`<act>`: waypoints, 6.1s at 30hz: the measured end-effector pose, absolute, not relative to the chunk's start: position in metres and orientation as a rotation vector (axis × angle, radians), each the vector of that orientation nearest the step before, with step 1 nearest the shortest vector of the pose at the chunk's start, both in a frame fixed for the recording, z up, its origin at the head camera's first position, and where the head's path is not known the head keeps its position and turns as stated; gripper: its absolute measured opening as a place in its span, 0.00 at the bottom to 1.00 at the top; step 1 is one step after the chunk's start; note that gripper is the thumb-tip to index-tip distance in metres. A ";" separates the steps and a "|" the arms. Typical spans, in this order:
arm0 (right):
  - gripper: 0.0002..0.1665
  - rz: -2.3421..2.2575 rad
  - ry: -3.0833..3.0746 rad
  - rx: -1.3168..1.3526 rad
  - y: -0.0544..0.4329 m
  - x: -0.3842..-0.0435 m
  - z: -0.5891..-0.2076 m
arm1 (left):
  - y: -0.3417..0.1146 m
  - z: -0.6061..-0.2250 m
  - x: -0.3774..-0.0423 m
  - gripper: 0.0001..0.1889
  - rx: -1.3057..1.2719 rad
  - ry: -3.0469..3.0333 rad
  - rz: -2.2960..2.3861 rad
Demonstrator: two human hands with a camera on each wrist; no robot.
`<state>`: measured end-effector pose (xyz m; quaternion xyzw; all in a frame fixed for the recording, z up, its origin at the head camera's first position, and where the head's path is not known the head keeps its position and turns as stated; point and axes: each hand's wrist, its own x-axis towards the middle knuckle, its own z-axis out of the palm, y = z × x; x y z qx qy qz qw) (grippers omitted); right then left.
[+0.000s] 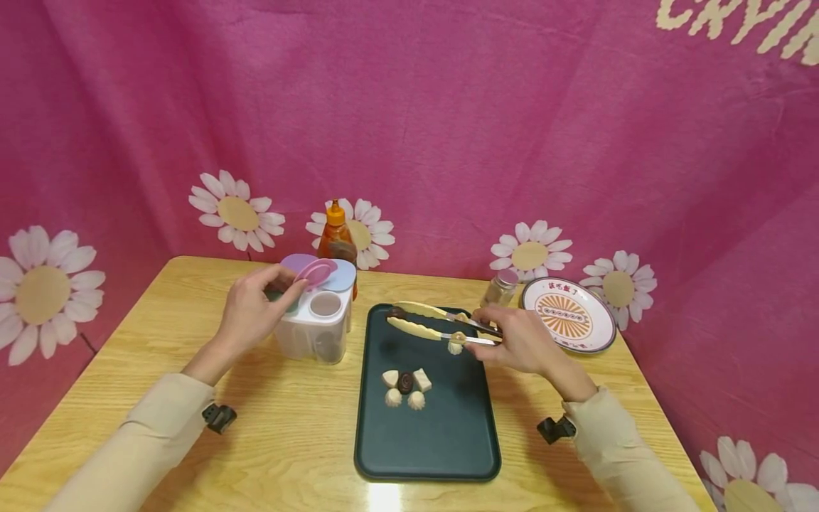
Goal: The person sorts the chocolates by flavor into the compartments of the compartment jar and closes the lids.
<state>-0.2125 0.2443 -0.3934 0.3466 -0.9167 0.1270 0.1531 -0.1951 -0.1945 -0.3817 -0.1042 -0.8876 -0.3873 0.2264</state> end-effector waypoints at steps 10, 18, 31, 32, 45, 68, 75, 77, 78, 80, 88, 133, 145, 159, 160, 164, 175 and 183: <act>0.25 0.466 -2.458 1.131 0.216 -0.209 -0.357 | -0.195 -0.383 -0.195 0.09 -0.297 -2.429 -1.063; 0.24 0.442 -2.417 1.200 0.194 -0.211 -0.337 | -0.195 -0.384 -0.196 0.08 -0.311 -2.413 -1.049; 0.25 0.350 -2.448 1.270 0.163 -0.225 -0.323 | -0.196 -0.382 -0.194 0.08 -0.300 -2.428 -1.057; 0.25 0.347 -2.453 1.273 0.161 -0.226 -0.323 | -0.196 -0.382 -0.194 0.08 -0.299 -2.429 -1.057; 0.24 0.344 -2.488 1.285 0.148 -0.230 -0.330 | -0.195 -0.385 -0.196 0.08 -0.306 -2.409 -1.041; 0.24 0.299 -2.484 1.241 0.174 -0.213 -0.328 | -0.196 -0.385 -0.196 0.08 -0.312 -2.415 -1.053; 0.27 0.190 -2.519 1.206 0.206 -0.196 -0.333 | -0.195 -0.384 -0.197 0.08 -0.300 -2.427 -1.054; 0.26 0.151 -2.535 1.199 0.214 -0.192 -0.335 | -0.195 -0.384 -0.196 0.08 -0.299 -2.429 -1.054; 0.26 0.137 -2.550 1.196 0.218 -0.190 -0.337 | -0.195 -0.384 -0.196 0.08 -0.299 -2.429 -1.054; 0.25 0.111 -2.587 1.188 0.224 -0.185 -0.339 | -0.195 -0.384 -0.196 0.08 -0.299 -2.430 -1.054; 0.22 -0.002 -2.673 1.188 0.238 -0.172 -0.348 | -0.195 -0.384 -0.195 0.08 -0.295 -2.431 -1.054; 0.18 -0.104 -2.744 1.243 0.229 -0.192 -0.364 | -0.195 -0.384 -0.196 0.09 -0.295 -2.422 -1.044; 0.21 -0.025 -2.793 1.194 0.236 -0.194 -0.367 | -0.195 -0.386 -0.195 0.08 -0.293 -2.399 -1.044; 0.20 -0.104 -2.822 1.246 0.226 -0.189 -0.360 | -0.195 -0.389 -0.198 0.08 -0.297 -2.374 -1.034; 0.19 -0.104 -2.824 1.249 0.225 -0.189 -0.361 | -0.195 -0.389 -0.198 0.08 -0.297 -2.376 -1.034; 0.18 -0.114 -2.807 1.267 0.223 -0.190 -0.361 | -0.195 -0.389 -0.198 0.08 -0.297 -2.383 -1.036; 0.22 -0.042 -2.761 1.222 0.230 -0.187 -0.338 | -0.195 -0.389 -0.197 0.08 -0.298 -2.385 -1.041; 0.24 0.001 -2.627 1.203 0.221 -0.189 -0.306 | -0.195 -0.388 -0.197 0.08 -0.304 -2.385 -1.046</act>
